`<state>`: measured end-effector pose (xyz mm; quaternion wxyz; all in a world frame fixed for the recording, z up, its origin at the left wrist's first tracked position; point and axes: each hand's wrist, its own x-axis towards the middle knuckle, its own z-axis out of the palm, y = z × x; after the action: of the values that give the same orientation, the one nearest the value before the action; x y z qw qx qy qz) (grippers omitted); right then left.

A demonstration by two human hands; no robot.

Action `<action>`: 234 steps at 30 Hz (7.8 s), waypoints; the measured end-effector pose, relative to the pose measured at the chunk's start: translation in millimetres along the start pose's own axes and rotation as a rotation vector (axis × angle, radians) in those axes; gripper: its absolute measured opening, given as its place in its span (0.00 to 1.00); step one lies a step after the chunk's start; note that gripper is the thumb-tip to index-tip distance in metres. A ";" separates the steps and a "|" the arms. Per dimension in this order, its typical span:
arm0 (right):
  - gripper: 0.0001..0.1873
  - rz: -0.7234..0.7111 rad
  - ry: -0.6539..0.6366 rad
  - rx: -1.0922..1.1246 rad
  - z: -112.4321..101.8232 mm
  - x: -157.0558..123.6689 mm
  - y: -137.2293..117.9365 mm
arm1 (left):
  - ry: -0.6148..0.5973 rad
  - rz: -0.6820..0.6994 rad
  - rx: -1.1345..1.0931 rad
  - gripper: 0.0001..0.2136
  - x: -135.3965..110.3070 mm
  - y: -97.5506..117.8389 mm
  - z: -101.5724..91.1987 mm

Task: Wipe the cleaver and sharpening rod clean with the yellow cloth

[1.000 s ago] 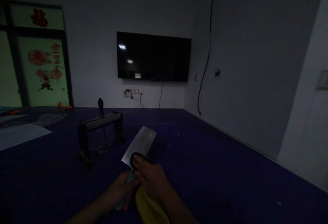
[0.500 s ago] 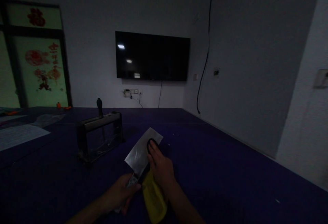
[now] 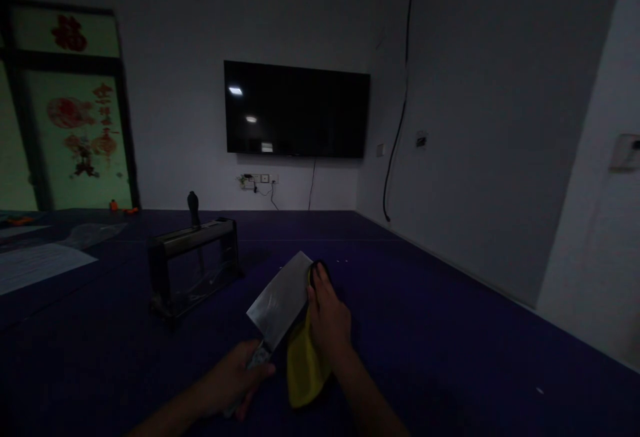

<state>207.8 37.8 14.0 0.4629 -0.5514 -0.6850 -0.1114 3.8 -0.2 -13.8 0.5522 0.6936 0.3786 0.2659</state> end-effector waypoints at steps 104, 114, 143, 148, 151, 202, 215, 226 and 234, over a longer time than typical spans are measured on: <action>0.22 -0.521 -0.394 -0.062 -10.0 -23.2 -76.0 | 0.121 -0.037 0.143 0.14 -2.8 9.1 8.4; 0.21 -0.407 -0.214 -0.086 -6.7 -17.7 -60.6 | 0.080 -0.023 0.194 0.13 -1.1 5.0 8.3; 0.22 -0.071 0.088 -0.130 -21.0 7.0 -12.4 | -0.017 -0.011 0.416 0.12 -8.2 20.6 3.3; 0.22 -0.046 0.088 -0.140 -21.1 6.9 -12.5 | 0.006 -0.018 0.388 0.12 -6.7 17.2 3.1; 0.22 -0.046 0.106 -0.140 -18.6 6.2 -9.3 | 0.027 -0.033 0.330 0.15 -4.4 9.9 3.5; 0.23 -0.562 -0.489 -0.049 -10.6 -19.5 -63.1 | 0.170 -0.029 0.047 0.23 4.1 -0.9 9.1; 0.22 -0.595 -0.430 -0.235 -5.0 -17.8 -76.5 | 0.249 -0.122 0.175 0.14 3.1 -2.1 12.6; 0.24 -0.382 -0.402 -0.264 -1.5 -10.3 -59.2 | 0.161 -0.048 0.130 0.19 0.4 0.2 8.8; 0.24 -0.134 -0.248 -0.290 -10.1 3.1 -21.9 | 0.072 -0.057 0.221 0.18 -6.5 9.3 4.8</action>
<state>194.3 25.1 29.7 0.2824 -0.5750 -0.7487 -0.1707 6.1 -9.2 -5.8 0.4658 0.7292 0.4446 0.2314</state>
